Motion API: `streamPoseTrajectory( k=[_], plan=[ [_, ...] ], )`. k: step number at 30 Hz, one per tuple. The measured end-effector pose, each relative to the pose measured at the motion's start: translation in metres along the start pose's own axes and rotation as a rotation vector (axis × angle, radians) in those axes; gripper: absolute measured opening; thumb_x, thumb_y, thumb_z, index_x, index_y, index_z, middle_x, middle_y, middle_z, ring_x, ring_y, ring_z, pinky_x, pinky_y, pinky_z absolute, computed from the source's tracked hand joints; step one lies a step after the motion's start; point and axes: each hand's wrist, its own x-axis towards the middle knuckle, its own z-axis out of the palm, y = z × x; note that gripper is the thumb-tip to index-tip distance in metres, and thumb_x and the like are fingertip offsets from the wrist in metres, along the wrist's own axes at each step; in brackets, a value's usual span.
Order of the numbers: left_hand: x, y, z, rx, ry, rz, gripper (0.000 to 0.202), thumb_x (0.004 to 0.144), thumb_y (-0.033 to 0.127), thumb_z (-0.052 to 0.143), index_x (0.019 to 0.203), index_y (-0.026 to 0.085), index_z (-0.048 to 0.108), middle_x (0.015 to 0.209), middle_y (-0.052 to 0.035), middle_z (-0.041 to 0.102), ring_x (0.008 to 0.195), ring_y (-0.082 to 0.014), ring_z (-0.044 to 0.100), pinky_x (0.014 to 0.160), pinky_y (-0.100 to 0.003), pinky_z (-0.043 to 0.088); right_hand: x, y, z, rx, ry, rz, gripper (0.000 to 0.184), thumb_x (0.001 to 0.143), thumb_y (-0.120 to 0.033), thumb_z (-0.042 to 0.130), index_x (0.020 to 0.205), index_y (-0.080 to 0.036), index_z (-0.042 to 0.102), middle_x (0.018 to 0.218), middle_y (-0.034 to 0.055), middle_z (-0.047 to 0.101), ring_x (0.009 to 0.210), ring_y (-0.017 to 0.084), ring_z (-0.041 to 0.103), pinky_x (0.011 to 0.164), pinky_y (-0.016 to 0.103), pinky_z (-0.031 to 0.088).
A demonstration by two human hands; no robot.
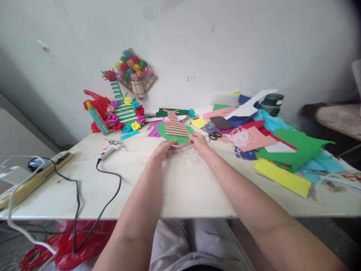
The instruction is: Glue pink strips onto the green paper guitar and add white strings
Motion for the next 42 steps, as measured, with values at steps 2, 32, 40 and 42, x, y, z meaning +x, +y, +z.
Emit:
streamPoseTrajectory(
  k=[2,32,40,42],
  plan=[
    [-0.0013,-0.0002,0.0003,0.016,0.012,0.011,0.023,0.075,0.033,0.056,0.075,0.010,0.060,0.056,-0.0068,0.058,0.029,0.0007,0.018,0.030,-0.017,0.008,0.0004,0.0014,0.0004,0.017,0.062,-0.078,0.012,0.073,-0.029,0.050,0.070,-0.018,0.050,0.045,-0.0072,0.048,0.036,0.005,0.033,0.039,0.017,0.025],
    [-0.0002,-0.0033,-0.0013,0.066,0.010,0.084,0.022,0.067,0.031,0.061,0.072,0.009,0.059,0.040,0.0088,0.024,0.033,-0.0028,0.015,0.037,-0.022,0.007,-0.0051,0.0024,0.0075,0.279,0.135,-0.075,0.019,0.077,-0.021,0.049,0.061,-0.019,0.038,0.040,-0.0057,0.052,0.025,0.004,0.021,0.029,0.018,0.012],
    [-0.0005,-0.0033,-0.0026,0.073,0.002,0.086,0.022,0.065,0.032,0.062,0.069,0.011,0.057,0.039,0.0090,0.025,0.033,-0.0030,0.016,0.037,-0.022,0.007,-0.0037,0.0041,0.0089,0.266,0.146,-0.077,0.018,0.076,-0.022,0.049,0.060,-0.018,0.041,0.040,-0.0049,0.053,0.027,0.003,0.021,0.030,0.018,0.013],
    [-0.0008,-0.0030,-0.0023,0.078,0.001,0.092,0.021,0.066,0.031,0.062,0.068,0.011,0.056,0.039,0.0091,0.024,0.033,-0.0030,0.016,0.037,-0.022,0.007,-0.0043,0.0036,0.0090,0.273,0.154,-0.073,0.018,0.076,-0.022,0.049,0.061,-0.018,0.040,0.039,-0.0049,0.053,0.027,0.003,0.021,0.030,0.018,0.013]
  ],
)
